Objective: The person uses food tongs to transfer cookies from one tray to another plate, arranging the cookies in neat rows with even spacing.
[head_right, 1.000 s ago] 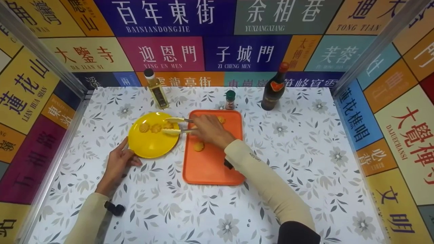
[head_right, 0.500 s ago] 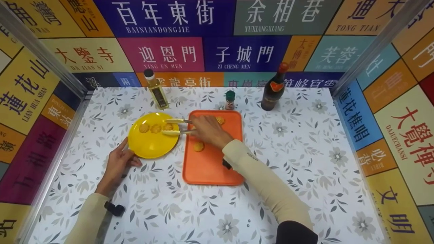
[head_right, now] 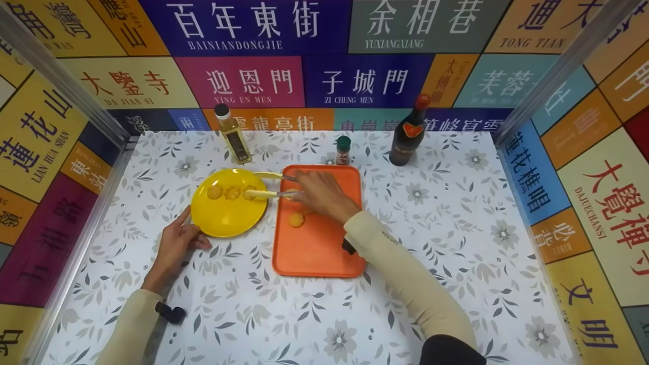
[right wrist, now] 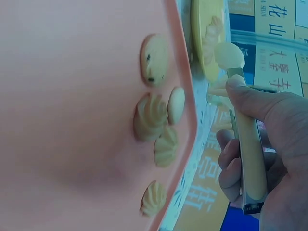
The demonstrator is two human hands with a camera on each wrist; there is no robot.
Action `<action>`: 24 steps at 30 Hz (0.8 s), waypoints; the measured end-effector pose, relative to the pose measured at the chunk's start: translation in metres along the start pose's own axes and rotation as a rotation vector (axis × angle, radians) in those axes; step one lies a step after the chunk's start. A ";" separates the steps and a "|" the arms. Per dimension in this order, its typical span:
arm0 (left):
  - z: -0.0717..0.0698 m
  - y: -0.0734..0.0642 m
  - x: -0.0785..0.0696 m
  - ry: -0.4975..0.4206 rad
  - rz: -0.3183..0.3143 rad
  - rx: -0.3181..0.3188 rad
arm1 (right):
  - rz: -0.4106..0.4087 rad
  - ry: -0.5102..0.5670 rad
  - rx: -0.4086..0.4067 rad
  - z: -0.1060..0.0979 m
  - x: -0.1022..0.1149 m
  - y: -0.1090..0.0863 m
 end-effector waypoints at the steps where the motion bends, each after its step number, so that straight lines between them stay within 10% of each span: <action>1: 0.000 0.000 0.000 0.004 -0.002 -0.001 | 0.004 0.006 -0.003 -0.001 -0.002 -0.001; 24: 0.000 0.000 0.000 0.013 -0.010 0.004 | 0.064 0.073 -0.131 -0.028 -0.051 -0.024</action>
Point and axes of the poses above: each hand's wrist, its own y-axis towards the middle knuckle, its own z-axis out of the palm, x = y × z, the point moved 6 cm from there along y, towards the middle knuckle, and after that the axes turned 12 degrees about -x, right-handed, at the moved point
